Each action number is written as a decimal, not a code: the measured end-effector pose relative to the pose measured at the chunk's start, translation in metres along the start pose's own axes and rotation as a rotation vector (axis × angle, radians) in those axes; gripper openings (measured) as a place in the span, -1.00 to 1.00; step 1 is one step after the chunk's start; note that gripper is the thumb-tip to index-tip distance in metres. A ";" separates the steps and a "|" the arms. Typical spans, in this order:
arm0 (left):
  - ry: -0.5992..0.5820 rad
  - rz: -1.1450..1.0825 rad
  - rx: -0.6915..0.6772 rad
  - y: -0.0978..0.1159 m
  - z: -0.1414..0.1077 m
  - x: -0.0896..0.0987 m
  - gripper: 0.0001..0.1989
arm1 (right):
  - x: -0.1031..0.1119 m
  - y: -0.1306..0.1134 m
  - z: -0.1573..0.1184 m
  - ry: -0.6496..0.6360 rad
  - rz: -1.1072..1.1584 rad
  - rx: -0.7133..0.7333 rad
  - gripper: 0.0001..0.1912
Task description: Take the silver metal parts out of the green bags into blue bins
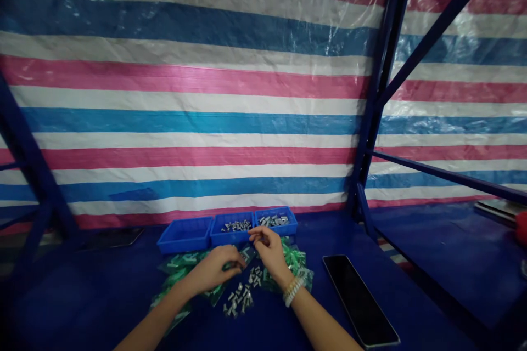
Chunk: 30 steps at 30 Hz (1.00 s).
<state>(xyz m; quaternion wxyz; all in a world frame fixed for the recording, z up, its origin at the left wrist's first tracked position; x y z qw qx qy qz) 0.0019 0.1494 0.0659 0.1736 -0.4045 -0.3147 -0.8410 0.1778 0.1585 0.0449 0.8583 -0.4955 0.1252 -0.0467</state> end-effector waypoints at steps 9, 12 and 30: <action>-0.058 -0.133 0.090 0.002 -0.008 -0.007 -0.93 | 0.001 -0.004 -0.001 -0.004 -0.005 0.013 -0.73; 0.095 -0.292 0.264 0.002 -0.006 -0.005 -0.92 | 0.001 -0.006 -0.002 0.003 -0.034 0.049 -0.75; 0.396 -0.917 0.609 -0.006 -0.006 -0.003 -0.67 | -0.013 -0.046 -0.024 -0.222 -0.146 0.437 -0.86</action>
Point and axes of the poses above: each hand's wrist, its own z-axis towards the middle knuckle, its own x-axis out of the back of the hand, y = z × x, the point moved 2 cm from there along z, towards the middle knuckle, and after that the axes turned 15 degrees about y, right-handed, at the moved point
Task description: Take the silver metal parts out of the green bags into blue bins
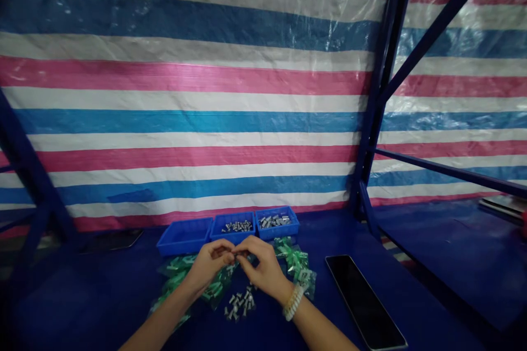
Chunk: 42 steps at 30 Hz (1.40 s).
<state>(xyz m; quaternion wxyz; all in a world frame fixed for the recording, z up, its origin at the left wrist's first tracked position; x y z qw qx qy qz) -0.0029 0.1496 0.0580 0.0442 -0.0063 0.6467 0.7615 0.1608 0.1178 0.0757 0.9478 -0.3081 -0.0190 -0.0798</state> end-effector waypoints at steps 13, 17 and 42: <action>0.010 -0.031 -0.066 0.005 -0.006 -0.009 -0.69 | 0.004 0.001 0.003 0.061 -0.049 -0.080 -0.96; 0.085 0.031 -0.155 0.005 -0.008 -0.010 -0.76 | 0.003 0.004 0.004 0.063 -0.078 -0.123 -0.88; -0.435 0.834 -0.520 0.023 0.004 0.011 -0.89 | 0.007 0.047 -0.001 0.188 0.033 -0.432 -0.82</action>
Point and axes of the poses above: each hand's wrist, its own z-axis towards the middle knuckle, its own x-axis out of the back of the hand, y = z × x, the point moved 2 cm from there along z, towards the middle knuckle, and after that the axes turned 15 degrees about y, right-handed, at the moved point
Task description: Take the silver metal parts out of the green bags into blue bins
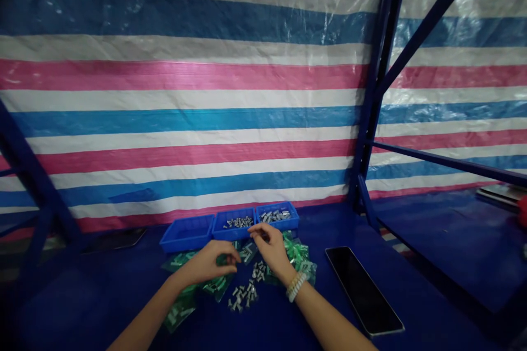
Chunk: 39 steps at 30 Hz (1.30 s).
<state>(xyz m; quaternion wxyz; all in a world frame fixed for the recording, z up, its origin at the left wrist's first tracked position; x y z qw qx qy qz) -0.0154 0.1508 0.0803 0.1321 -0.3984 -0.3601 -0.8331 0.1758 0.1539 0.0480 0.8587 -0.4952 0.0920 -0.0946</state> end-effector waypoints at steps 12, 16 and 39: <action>-0.079 0.048 -0.079 0.013 -0.019 -0.015 -0.90 | 0.001 -0.004 -0.002 -0.010 -0.021 0.026 -0.83; 0.044 -0.052 0.060 0.012 -0.014 -0.013 -0.87 | 0.000 -0.011 -0.006 0.001 -0.025 0.073 -0.83; 0.456 -0.730 0.492 0.010 -0.009 -0.013 -0.76 | -0.008 -0.038 -0.021 -0.106 -0.051 0.375 -0.92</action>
Point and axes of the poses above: each hand's wrist, its own z-axis towards the middle knuckle, its own x-axis out of the back of the hand, y = z × x, the point moved 2 cm from there along z, towards the middle knuckle, and after that the axes turned 15 degrees about y, right-handed, at the moved point
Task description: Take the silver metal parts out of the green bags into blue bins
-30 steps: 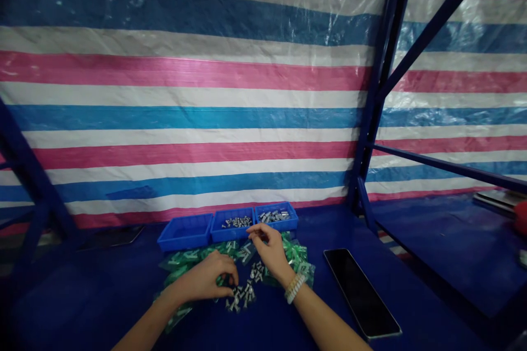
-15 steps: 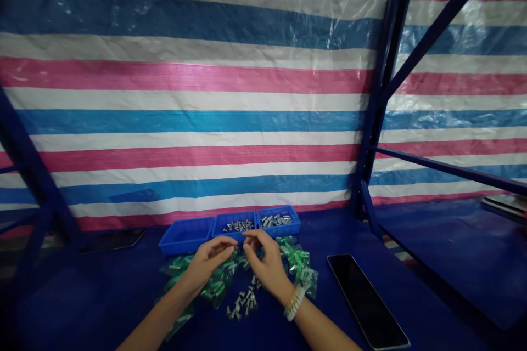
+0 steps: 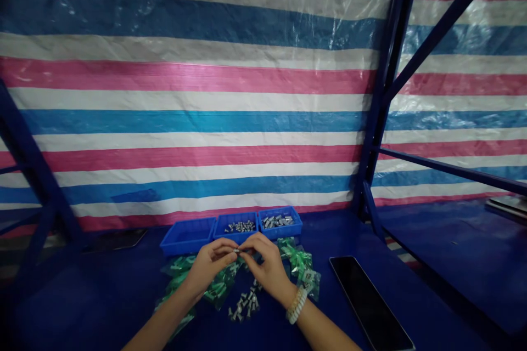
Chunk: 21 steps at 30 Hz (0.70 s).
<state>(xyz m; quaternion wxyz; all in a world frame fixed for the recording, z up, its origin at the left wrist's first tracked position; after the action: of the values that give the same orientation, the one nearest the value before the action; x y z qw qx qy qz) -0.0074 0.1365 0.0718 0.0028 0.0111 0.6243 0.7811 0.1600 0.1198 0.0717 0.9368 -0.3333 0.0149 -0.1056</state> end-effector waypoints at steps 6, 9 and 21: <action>-0.011 0.019 -0.068 0.002 -0.003 -0.005 -0.72 | 0.003 -0.003 0.003 0.008 -0.030 -0.002 -0.93; 0.038 0.048 -0.114 0.000 -0.004 -0.006 -0.76 | 0.002 -0.001 0.002 0.021 -0.046 -0.018 -0.91; 0.204 0.266 -0.486 0.004 -0.011 -0.008 -0.91 | -0.012 0.022 -0.011 -0.018 0.159 -0.362 -0.81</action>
<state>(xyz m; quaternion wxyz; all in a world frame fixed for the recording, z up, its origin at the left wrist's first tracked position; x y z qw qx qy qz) 0.0007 0.1244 0.0736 -0.1601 0.0132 0.4092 0.8982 0.1511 0.1321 0.0491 0.8672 -0.4948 0.0513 -0.0240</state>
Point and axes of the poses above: each hand's wrist, its own z-axis towards the middle knuckle, its own x-axis out of the back of the hand, y = z × x, the point moved 2 cm from there along z, towards the middle knuckle, and after that the axes turned 15 degrees about y, right-handed, at the moved point
